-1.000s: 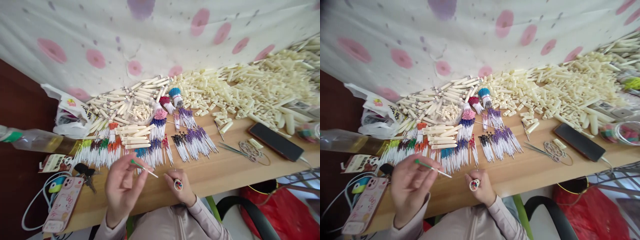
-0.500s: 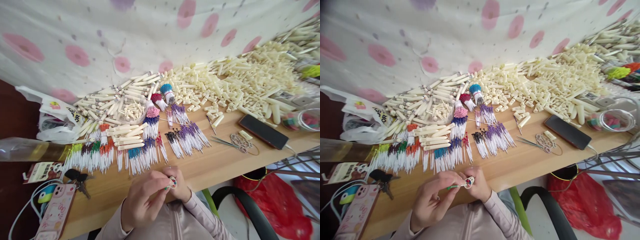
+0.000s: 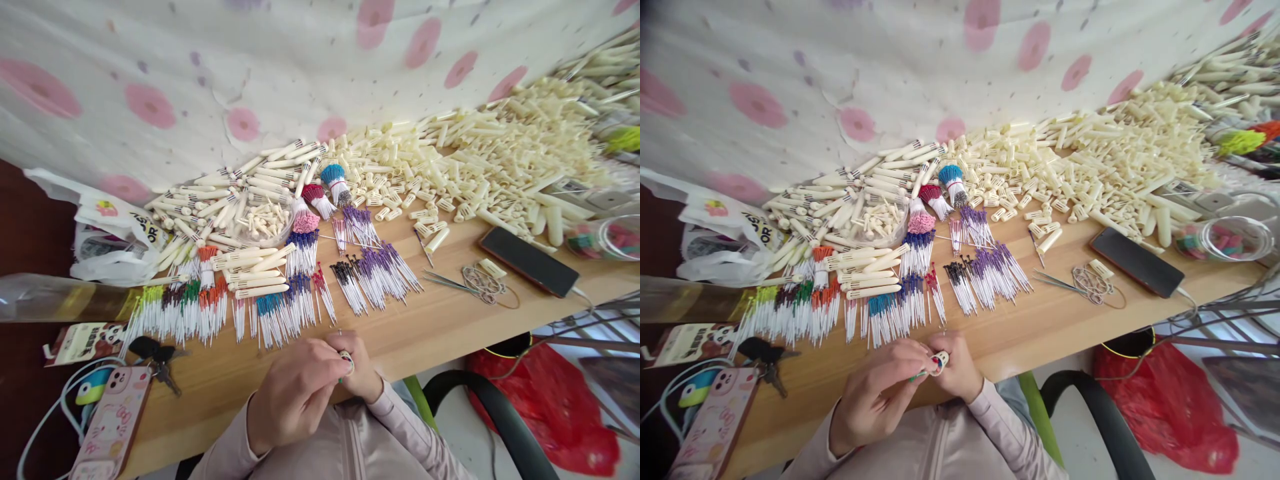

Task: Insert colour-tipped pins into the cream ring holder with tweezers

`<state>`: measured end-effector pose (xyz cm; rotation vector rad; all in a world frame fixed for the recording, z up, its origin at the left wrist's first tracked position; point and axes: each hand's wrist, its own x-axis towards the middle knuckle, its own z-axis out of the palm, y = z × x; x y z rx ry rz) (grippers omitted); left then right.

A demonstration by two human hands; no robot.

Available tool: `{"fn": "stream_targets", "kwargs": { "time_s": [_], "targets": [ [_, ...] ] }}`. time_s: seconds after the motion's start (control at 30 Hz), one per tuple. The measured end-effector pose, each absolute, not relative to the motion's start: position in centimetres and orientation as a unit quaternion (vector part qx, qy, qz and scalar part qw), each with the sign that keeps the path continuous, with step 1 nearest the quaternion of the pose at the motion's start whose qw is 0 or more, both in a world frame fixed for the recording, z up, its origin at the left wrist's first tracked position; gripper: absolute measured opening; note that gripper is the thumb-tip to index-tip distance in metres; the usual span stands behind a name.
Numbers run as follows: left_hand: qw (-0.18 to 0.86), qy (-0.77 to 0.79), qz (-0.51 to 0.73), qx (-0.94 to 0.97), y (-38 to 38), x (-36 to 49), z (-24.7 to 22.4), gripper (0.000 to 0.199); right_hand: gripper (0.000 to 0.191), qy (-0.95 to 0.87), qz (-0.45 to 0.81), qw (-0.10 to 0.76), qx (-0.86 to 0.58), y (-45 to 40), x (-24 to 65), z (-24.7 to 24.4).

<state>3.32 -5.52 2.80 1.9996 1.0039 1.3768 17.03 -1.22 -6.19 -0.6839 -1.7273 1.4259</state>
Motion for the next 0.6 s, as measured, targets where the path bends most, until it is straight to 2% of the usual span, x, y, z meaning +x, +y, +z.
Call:
{"fn": "stream_targets", "kwargs": {
  "time_s": [0.4,0.6],
  "targets": [
    [0.239,0.373,0.502,0.742,-5.03,3.12,2.80,0.052,0.057,-0.668,0.580,0.372,-0.280,-1.18,16.95,-6.14],
    [0.177,0.419,0.442,0.773,-5.01,3.32,3.34,0.044,0.049,-0.663,0.587,0.355,-0.301,-1.17,17.09,-5.78]
  ]
}}
